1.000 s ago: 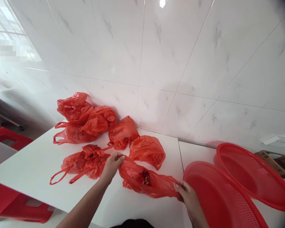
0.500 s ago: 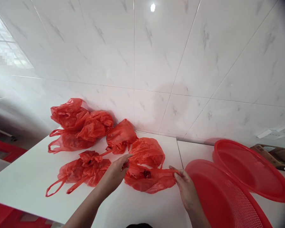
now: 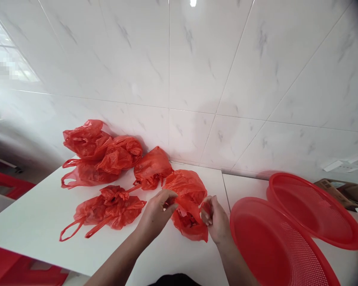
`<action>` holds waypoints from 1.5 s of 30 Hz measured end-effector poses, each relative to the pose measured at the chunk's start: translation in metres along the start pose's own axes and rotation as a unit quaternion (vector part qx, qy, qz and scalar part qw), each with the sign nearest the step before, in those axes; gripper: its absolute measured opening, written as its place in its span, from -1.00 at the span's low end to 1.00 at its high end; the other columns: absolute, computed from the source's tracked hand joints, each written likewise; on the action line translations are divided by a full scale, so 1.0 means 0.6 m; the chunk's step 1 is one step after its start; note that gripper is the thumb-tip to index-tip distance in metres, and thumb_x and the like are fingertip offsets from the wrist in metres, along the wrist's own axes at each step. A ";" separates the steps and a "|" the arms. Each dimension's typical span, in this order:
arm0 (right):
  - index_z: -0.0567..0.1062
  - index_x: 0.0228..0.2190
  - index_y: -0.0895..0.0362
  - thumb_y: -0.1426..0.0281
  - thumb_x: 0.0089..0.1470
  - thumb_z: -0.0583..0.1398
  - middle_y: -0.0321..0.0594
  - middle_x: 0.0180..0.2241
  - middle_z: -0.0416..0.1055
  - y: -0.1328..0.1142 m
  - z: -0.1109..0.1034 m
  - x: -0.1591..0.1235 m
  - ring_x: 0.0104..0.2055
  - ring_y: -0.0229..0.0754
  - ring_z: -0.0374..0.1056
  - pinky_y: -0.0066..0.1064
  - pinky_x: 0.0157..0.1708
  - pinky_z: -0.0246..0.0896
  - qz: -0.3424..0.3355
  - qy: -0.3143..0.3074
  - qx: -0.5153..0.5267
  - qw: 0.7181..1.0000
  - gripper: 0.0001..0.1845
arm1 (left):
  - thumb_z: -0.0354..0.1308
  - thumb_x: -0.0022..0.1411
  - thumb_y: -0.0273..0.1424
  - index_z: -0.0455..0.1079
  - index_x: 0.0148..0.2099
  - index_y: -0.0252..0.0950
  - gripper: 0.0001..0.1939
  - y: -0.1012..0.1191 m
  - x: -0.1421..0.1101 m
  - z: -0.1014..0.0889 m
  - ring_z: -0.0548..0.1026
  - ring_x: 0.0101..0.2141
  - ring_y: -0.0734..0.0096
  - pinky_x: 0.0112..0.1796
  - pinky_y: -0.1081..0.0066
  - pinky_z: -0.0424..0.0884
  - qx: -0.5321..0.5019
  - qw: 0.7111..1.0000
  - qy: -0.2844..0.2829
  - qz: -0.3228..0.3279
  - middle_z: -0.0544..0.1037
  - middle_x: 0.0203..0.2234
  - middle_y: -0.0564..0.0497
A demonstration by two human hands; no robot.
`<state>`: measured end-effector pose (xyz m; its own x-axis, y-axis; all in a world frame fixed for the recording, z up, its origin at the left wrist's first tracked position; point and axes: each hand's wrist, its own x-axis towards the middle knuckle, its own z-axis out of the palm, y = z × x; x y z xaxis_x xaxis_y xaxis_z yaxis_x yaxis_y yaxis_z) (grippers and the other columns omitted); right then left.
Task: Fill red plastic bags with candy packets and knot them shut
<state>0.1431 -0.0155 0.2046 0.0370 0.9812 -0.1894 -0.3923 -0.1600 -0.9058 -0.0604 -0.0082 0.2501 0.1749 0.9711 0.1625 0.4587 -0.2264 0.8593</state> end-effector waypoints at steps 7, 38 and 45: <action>0.43 -0.38 0.14 0.18 0.07 0.17 -0.42 -0.63 0.21 0.009 0.038 -0.022 -0.60 -0.37 0.08 -0.50 -0.58 -0.03 0.027 -0.190 -0.235 0.953 -0.74 | 0.00 0.10 -0.64 0.39 -0.20 -0.22 -0.72 0.022 -0.007 0.029 0.43 -0.30 0.44 -0.25 0.41 0.40 -0.085 0.992 -0.083 0.034 0.46 -0.32 0.04; 0.45 -0.33 0.03 0.50 -0.15 0.09 -0.36 -0.54 0.38 0.091 -0.020 0.010 -0.53 -0.24 0.26 -0.43 -0.48 0.14 -0.001 -0.018 -0.315 0.949 -0.72 | -0.06 0.06 -0.56 0.41 -0.43 -0.24 -0.77 -0.086 -0.015 0.109 0.41 -0.35 0.41 -0.32 0.47 0.28 0.097 0.985 -0.134 -0.053 0.47 -0.41 0.06; 0.50 -0.27 0.11 0.39 -0.05 0.09 -0.20 -0.29 0.50 0.096 -0.018 0.012 -0.25 -0.14 0.40 -0.34 -0.24 0.29 0.041 -0.082 -0.196 0.976 -0.72 | -0.01 0.08 -0.51 0.40 -0.31 -0.22 -0.81 -0.107 -0.023 0.116 0.41 -0.34 0.42 -0.33 0.49 0.27 0.095 0.984 -0.123 -0.087 0.49 -0.36 0.07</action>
<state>0.1308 -0.0186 0.1471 -0.1396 0.9622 -0.2339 -0.0054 -0.2370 -0.9715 -0.0318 -0.0123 0.1589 0.2748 0.9538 -0.1214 0.6511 -0.0917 0.7535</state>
